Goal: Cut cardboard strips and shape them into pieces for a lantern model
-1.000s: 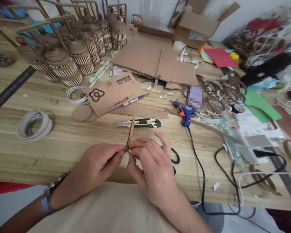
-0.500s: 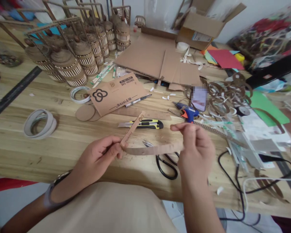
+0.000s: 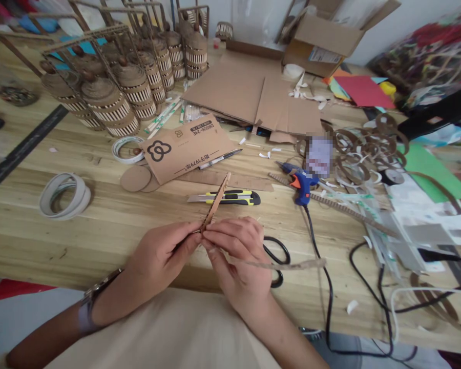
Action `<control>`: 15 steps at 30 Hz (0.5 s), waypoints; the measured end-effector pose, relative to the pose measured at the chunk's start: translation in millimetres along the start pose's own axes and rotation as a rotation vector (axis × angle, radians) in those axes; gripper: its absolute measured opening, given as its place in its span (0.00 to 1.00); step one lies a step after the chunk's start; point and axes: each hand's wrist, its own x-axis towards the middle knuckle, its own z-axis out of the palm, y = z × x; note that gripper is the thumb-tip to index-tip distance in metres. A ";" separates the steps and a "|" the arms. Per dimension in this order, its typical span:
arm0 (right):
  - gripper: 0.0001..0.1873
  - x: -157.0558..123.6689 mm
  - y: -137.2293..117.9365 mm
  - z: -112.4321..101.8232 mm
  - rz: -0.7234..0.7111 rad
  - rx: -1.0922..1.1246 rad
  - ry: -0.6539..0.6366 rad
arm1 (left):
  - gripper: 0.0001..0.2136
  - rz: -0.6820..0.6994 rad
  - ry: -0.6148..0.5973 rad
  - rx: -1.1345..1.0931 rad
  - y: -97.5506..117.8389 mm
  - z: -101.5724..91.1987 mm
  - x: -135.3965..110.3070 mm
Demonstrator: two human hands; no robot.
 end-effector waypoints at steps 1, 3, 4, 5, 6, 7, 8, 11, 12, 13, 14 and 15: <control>0.10 -0.8 -0.4 -0.1 -0.001 -0.030 0.008 | 0.10 -0.002 -0.007 0.002 0.2 0.4 0.2; 0.10 -2.7 -1.8 0.1 0.009 -0.082 0.020 | 0.11 -0.004 -0.009 0.008 0.3 1.3 0.3; 0.09 -3.6 -2.6 0.2 0.019 -0.096 0.027 | 0.11 0.003 -0.001 0.011 0.1 1.8 0.3; 0.09 -4.5 -3.2 0.5 0.029 -0.099 0.032 | 0.11 0.011 0.010 0.013 -0.2 2.3 0.2; 0.09 -5.3 -3.6 0.7 0.040 -0.093 0.037 | 0.10 0.020 0.020 0.013 -0.5 2.6 0.1; 0.09 -6.0 -3.7 1.0 0.052 -0.082 0.040 | 0.10 0.028 0.029 0.009 -0.8 2.7 0.0; 0.09 -6.6 -3.5 1.1 0.063 -0.066 0.043 | 0.10 0.035 0.033 0.000 -1.0 2.7 -0.2; 0.09 -7.7 -2.0 0.6 0.076 -0.022 0.059 | 0.10 0.022 0.008 -0.052 -0.8 2.1 -0.5; 0.09 -7.9 -1.6 0.1 0.073 -0.016 0.066 | 0.10 0.011 -0.001 -0.069 -0.5 1.7 -0.5; 0.09 -8.0 -1.5 -0.7 0.065 -0.018 0.071 | 0.10 0.001 -0.008 -0.079 -0.2 1.4 -0.3; 0.09 -8.0 -1.6 -1.6 0.055 -0.033 0.074 | 0.09 -0.008 -0.016 -0.083 0.1 1.1 0.1; 0.10 -8.0 -2.0 -2.6 0.042 -0.063 0.071 | 0.09 -0.015 -0.021 -0.078 0.6 0.8 0.6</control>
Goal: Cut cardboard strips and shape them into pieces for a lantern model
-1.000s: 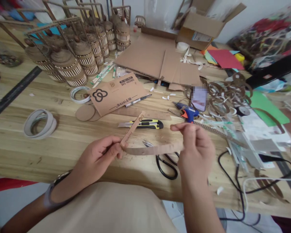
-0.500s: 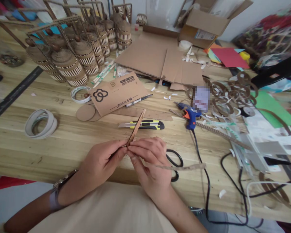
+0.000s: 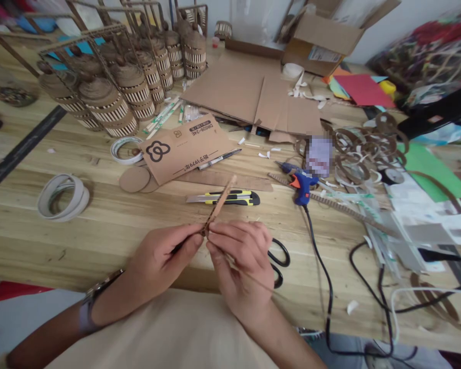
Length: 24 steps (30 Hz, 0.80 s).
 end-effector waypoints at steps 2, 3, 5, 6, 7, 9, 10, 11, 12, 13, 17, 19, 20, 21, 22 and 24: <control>0.10 0.3 -1.6 -2.0 -0.038 -0.079 -0.010 | 0.08 -0.013 -0.013 0.027 1.5 -0.6 1.5; 0.10 0.5 -2.7 -2.8 -0.059 -0.115 -0.014 | 0.08 -0.019 -0.016 0.047 2.5 -0.9 2.3; 0.09 0.7 -5.2 -3.4 -0.099 -0.172 -0.020 | 0.09 -0.014 -0.009 0.085 5.1 -1.1 3.7; 0.08 0.7 -6.4 -3.2 -0.110 -0.192 -0.016 | 0.09 -0.002 0.000 0.101 6.4 -1.0 4.1; 0.07 0.5 -7.5 -2.7 -0.114 -0.209 -0.009 | 0.08 0.012 0.010 0.113 7.5 -0.6 4.3; 0.07 -0.1 -8.9 -1.4 -0.108 -0.229 0.007 | 0.08 0.026 0.021 0.120 8.8 0.6 3.7; 0.08 -0.4 -9.1 -0.8 -0.101 -0.230 0.013 | 0.08 0.020 0.021 0.117 8.9 1.2 3.1; 0.08 -0.7 -9.0 -0.5 -0.091 -0.229 0.018 | 0.08 0.011 0.020 0.109 8.7 1.7 2.4; 0.09 -0.8 -8.7 -0.4 -0.088 -0.228 0.017 | 0.09 0.002 0.016 0.097 8.3 2.0 1.6; 0.09 -0.7 -8.2 -0.6 -0.092 -0.224 0.017 | 0.08 -0.003 0.013 0.084 7.8 2.0 0.9; 0.11 1.9 -7.1 -2.9 -0.103 -0.194 -0.013 | 0.09 -0.013 -0.003 0.050 7.6 -0.2 -0.2; 0.12 3.5 -7.3 -3.6 -0.079 -0.186 -0.027 | 0.10 -0.026 -0.009 0.039 8.1 -1.3 0.4; 0.12 4.0 -7.4 -3.7 -0.070 -0.185 -0.032 | 0.10 -0.032 -0.017 0.033 8.2 -1.7 1.0; 0.12 4.3 -7.2 -3.5 -0.067 -0.184 -0.034 | 0.10 -0.035 -0.024 0.026 8.2 -1.8 1.6; 0.11 4.4 -6.9 -3.3 -0.066 -0.184 -0.035 | 0.09 -0.036 -0.030 0.023 7.9 -1.7 2.2; 0.08 4.1 -5.6 -2.4 -0.074 -0.193 -0.042 | 0.09 -0.026 -0.025 0.028 6.8 -1.2 3.1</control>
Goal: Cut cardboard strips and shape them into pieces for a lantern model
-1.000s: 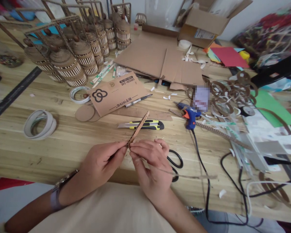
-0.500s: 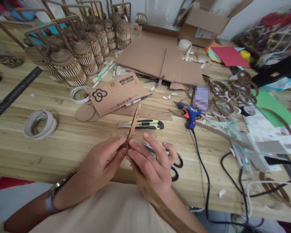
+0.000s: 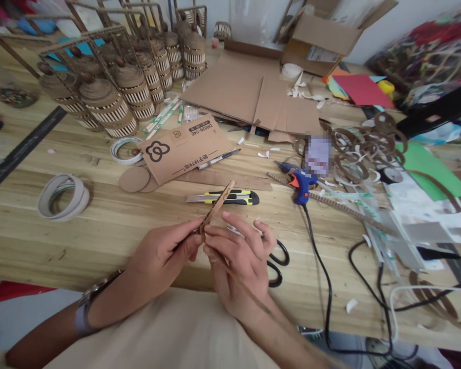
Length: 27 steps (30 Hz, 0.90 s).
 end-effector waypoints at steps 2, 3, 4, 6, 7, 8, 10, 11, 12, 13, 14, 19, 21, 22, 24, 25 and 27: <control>0.06 -0.5 1.0 1.0 -0.010 -0.015 -0.005 | 0.10 0.010 0.021 0.020 -1.2 0.9 0.3; 0.07 -0.6 1.3 1.4 -0.014 -0.019 -0.006 | 0.11 0.013 0.027 0.031 -1.7 1.4 0.3; 0.08 -0.6 1.3 1.5 -0.015 -0.020 -0.007 | 0.11 0.014 0.029 0.038 -2.1 1.8 0.1; 0.09 -0.2 0.7 1.3 -0.007 -0.013 -0.007 | 0.12 0.013 0.032 0.040 -2.6 2.5 -0.6; 0.09 0.1 0.2 1.0 0.002 -0.007 -0.007 | 0.12 0.009 0.032 0.035 -2.7 2.7 -1.0; 0.09 0.4 -0.3 0.6 0.012 -0.003 -0.006 | 0.11 0.009 0.035 0.028 -2.8 2.7 -1.4; 0.10 0.9 -1.2 -0.1 0.032 0.005 -0.005 | 0.11 0.001 0.033 0.016 -2.9 2.3 -2.0; 0.10 1.1 -1.4 -0.5 0.040 0.009 -0.004 | 0.11 -0.008 0.028 0.008 -2.9 1.9 -2.2; 0.11 1.4 -1.7 -0.7 0.044 0.011 -0.002 | 0.11 -0.018 0.021 -0.003 -2.8 1.3 -2.3; 0.11 1.7 -1.8 -1.0 0.043 0.009 -0.001 | 0.12 -0.029 0.009 -0.016 -2.6 0.7 -2.3; 0.10 2.0 -2.0 -1.1 0.039 0.002 -0.004 | 0.12 -0.045 -0.007 -0.033 -2.2 0.0 -2.2; 0.09 2.6 -1.6 -0.3 -0.023 -0.005 -0.050 | 0.12 -0.144 -0.105 -0.093 0.4 -2.0 -1.8; 0.08 1.7 -1.0 1.0 -0.019 0.003 -0.048 | 0.12 -0.155 -0.099 -0.084 1.0 -1.6 -2.3; 0.08 1.1 -0.7 1.8 -0.012 0.005 -0.040 | 0.12 -0.153 -0.093 -0.073 1.1 -1.2 -2.6; 0.08 0.0 -0.5 2.8 0.002 0.016 -0.021 | 0.13 -0.135 -0.083 -0.046 0.6 -0.2 -3.7; 0.08 -0.4 -0.7 3.1 0.009 0.025 -0.018 | 0.13 -0.125 -0.077 -0.033 0.1 0.3 -4.3; 0.09 -0.9 -1.2 3.0 0.019 0.046 -0.022 | 0.13 -0.109 -0.064 -0.019 -1.1 1.1 -5.5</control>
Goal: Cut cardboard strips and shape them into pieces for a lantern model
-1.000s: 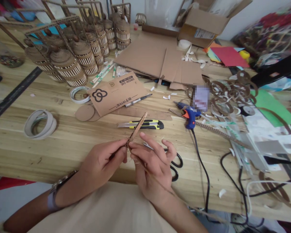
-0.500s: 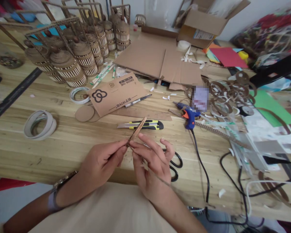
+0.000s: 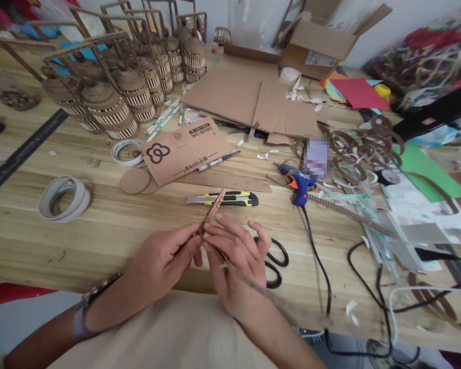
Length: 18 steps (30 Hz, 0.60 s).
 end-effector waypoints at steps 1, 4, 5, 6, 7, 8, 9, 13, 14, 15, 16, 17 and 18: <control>0.10 -0.2 -0.2 -0.2 0.006 0.009 -0.002 | 0.14 0.006 0.004 -0.003 -0.5 0.2 -0.4; 0.10 -1.1 -0.3 -0.4 0.028 0.041 0.012 | 0.14 0.014 -0.002 -0.029 -0.8 -0.2 -0.2; 0.11 -1.4 -0.2 -0.4 0.035 0.049 0.023 | 0.14 0.015 -0.006 -0.039 -0.4 -0.7 0.4; 0.11 -1.6 -0.1 -0.3 0.037 0.050 0.030 | 0.14 0.015 -0.009 -0.047 0.1 -1.4 1.0; 0.11 -1.6 -0.2 -0.3 0.035 0.045 0.032 | 0.14 0.011 -0.010 -0.052 0.8 -2.2 1.8; 0.11 -1.4 -0.4 -0.4 0.029 0.036 0.028 | 0.14 0.005 -0.013 -0.056 1.5 -3.0 2.5; 0.11 -1.2 -0.6 -0.5 0.019 0.026 0.020 | 0.13 -0.006 -0.016 -0.059 2.1 -3.6 3.0; 0.09 0.0 -0.9 -0.9 -0.004 0.008 0.001 | 0.13 -0.020 -0.011 -0.063 2.7 -4.0 3.1; 0.08 0.1 -0.6 -0.8 -0.002 0.002 0.009 | 0.13 -0.013 -0.005 -0.059 2.5 -3.5 2.7; 0.07 0.1 -0.3 -0.6 -0.002 -0.006 0.016 | 0.13 -0.004 0.001 -0.052 2.3 -2.9 2.3; 0.07 -0.1 0.0 -0.4 -0.003 -0.014 0.019 | 0.13 0.003 0.007 -0.044 2.0 -2.3 2.0; 0.07 -0.4 0.3 -0.2 -0.004 -0.019 0.019 | 0.12 0.007 0.012 -0.035 1.8 -1.8 1.7; 0.07 -1.0 0.7 0.0 -0.005 -0.019 0.015 | 0.12 0.010 0.016 -0.028 1.6 -1.3 1.5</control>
